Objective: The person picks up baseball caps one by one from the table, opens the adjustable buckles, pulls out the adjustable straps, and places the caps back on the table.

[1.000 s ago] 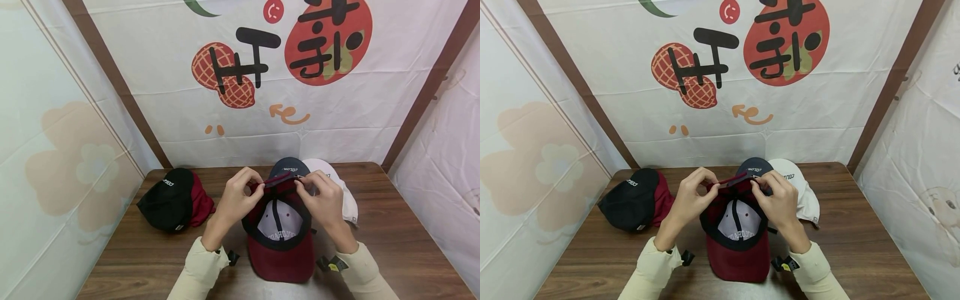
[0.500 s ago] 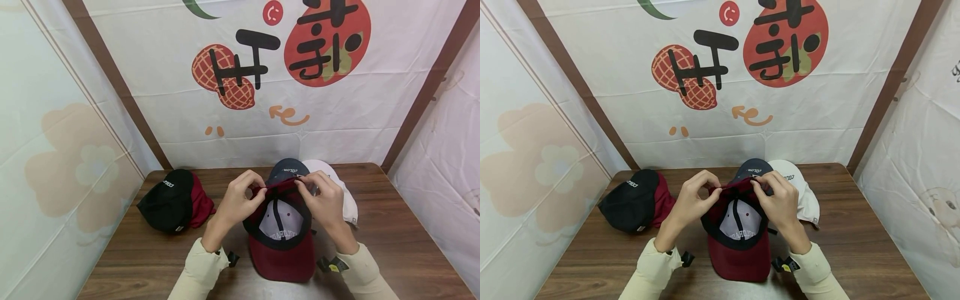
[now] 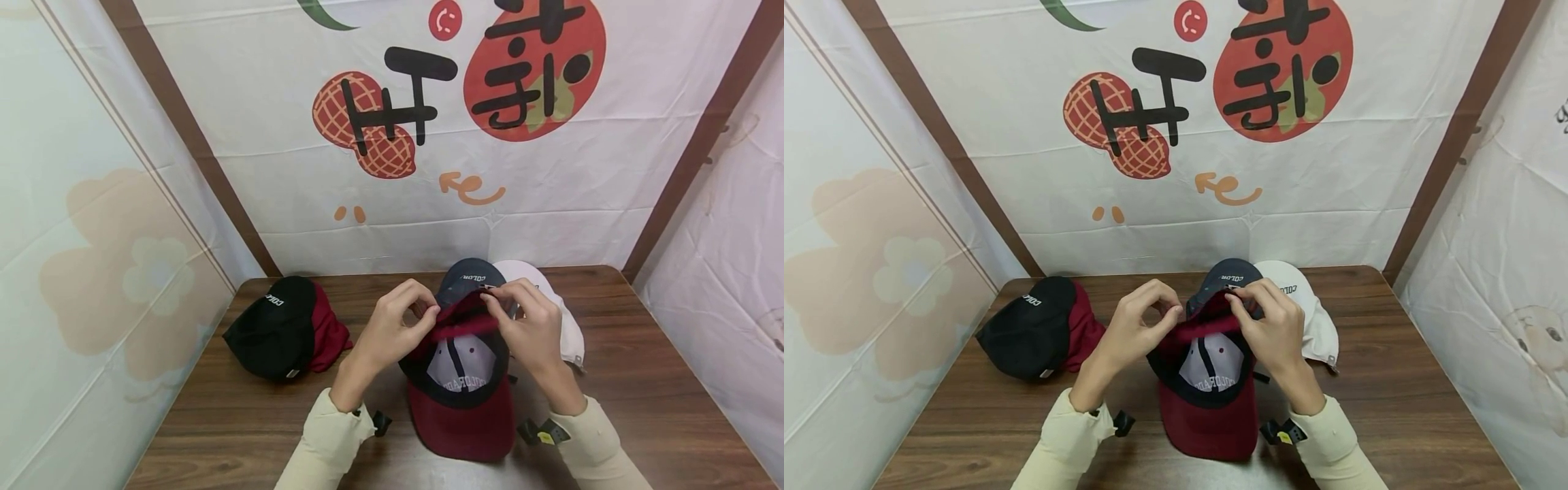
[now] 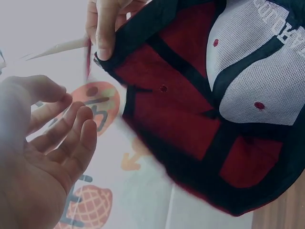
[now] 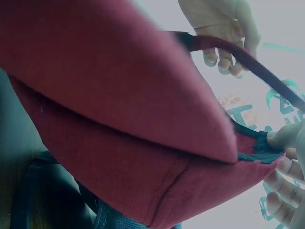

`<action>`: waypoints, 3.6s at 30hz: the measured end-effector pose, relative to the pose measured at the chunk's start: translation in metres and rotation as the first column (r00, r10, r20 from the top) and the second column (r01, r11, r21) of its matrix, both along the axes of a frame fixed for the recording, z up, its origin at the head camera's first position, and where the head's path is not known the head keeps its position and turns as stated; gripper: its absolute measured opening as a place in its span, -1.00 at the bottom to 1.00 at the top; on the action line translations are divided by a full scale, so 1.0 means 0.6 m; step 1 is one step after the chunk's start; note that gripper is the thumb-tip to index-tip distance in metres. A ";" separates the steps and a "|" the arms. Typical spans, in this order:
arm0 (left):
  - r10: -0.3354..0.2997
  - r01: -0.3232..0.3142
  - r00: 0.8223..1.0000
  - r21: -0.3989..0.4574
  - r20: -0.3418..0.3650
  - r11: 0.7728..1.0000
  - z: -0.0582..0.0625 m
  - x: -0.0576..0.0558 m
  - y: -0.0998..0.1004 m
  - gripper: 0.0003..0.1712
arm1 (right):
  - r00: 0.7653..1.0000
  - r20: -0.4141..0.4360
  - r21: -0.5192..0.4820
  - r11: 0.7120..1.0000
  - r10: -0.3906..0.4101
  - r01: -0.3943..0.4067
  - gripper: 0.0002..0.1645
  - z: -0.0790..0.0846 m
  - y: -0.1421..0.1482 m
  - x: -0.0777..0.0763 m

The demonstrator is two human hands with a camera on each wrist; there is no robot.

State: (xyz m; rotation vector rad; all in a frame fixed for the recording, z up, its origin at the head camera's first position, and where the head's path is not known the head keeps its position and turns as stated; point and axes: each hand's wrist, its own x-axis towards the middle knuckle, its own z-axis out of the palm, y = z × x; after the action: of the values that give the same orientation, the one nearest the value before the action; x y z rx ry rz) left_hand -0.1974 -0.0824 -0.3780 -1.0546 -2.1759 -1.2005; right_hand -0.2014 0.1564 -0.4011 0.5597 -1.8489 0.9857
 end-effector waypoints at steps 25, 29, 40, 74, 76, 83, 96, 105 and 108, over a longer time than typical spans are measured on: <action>0.178 -0.148 0.982 -0.319 0.066 0.936 -0.030 0.004 0.048 -0.69 | 0.999 0.007 -0.007 0.999 0.047 -0.047 -0.79 0.017 -0.006 0.016; 0.212 -0.182 0.976 -0.344 0.050 0.921 -0.031 0.001 0.049 -0.78 | 0.998 0.000 -0.014 0.998 0.068 -0.068 -0.78 0.035 -0.016 0.031; 0.219 -0.213 0.976 -0.209 0.002 0.954 -0.027 -0.005 0.035 -0.93 | 0.996 0.023 0.018 0.996 0.089 -0.089 -0.79 0.006 -0.004 0.009; 0.307 -0.307 0.951 -0.013 -0.030 0.952 0.003 -0.023 -0.021 -0.95 | 0.981 0.181 0.247 0.963 0.064 -0.109 -0.80 -0.028 -0.002 0.003; 0.311 -0.312 0.950 -0.001 -0.033 0.950 0.004 -0.024 -0.026 -0.95 | 0.977 0.205 0.261 0.960 0.053 -0.107 -0.82 -0.028 -0.001 0.003; 0.332 -0.331 0.943 0.032 -0.039 0.943 0.011 -0.025 -0.039 -0.94 | 0.967 0.253 0.308 0.947 0.014 -0.095 -0.85 -0.035 -0.001 0.001; 0.348 -0.343 0.935 0.077 -0.070 0.936 0.026 -0.021 -0.049 -0.95 | 0.933 0.355 0.396 0.914 -0.068 -0.083 -0.82 -0.042 -0.015 0.001; 0.367 -0.358 0.926 0.105 -0.084 0.928 0.027 -0.021 -0.057 -0.94 | 0.892 0.441 0.472 0.871 -0.102 -0.134 -0.83 -0.037 -0.028 0.001; 0.372 -0.361 0.924 0.118 -0.089 0.925 0.028 -0.022 -0.060 -0.93 | 0.882 0.458 0.500 0.852 -0.107 -0.156 -0.82 -0.036 -0.034 0.001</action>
State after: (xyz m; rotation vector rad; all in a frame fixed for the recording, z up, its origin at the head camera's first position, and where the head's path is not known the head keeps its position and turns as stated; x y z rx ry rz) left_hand -0.2104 -0.1186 -0.3614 -0.6167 -2.0847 -1.0380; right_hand -0.2010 0.1359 -0.4230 0.7104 -2.5956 0.6505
